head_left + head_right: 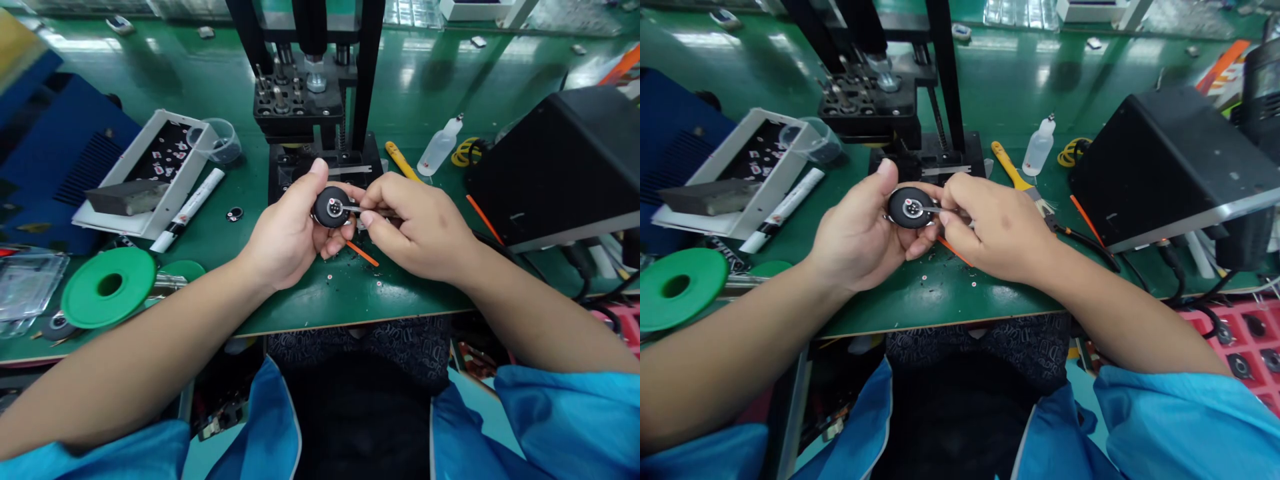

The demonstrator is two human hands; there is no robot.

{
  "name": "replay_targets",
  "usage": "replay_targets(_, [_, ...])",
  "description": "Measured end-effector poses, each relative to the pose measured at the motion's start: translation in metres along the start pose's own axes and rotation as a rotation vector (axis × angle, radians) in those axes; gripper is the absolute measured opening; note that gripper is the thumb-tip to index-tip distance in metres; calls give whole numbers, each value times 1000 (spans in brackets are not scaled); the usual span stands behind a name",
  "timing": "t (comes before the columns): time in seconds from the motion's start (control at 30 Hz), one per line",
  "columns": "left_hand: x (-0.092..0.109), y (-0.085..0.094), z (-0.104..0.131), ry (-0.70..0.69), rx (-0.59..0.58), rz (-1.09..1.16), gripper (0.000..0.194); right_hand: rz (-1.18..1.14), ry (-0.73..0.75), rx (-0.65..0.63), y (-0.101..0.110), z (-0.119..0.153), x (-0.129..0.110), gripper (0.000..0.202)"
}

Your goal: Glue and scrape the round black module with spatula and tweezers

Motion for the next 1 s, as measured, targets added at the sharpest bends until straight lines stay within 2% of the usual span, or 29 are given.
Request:
replay_targets(0.17, [1,0,1,-26,1,-20,69,7,24,29,1,0,0,10])
replay_targets(0.6, [-3,-2,0,-75,-10,28,66,-3,14,-8,-1,1,2,11])
replay_targets(1.0, [-1,-4,0,-68,0,56,66,-132,31,41,-3,3,2,9])
Point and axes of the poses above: each hand's wrist, its own z-axis away from the middle knuckle, its own y-axis out of the back of the hand, x = y × z, the point moved 7 cm from there along -z, towards the middle knuckle, and after that the axes turned 7 degrees about -z, right-handed, at the moved point
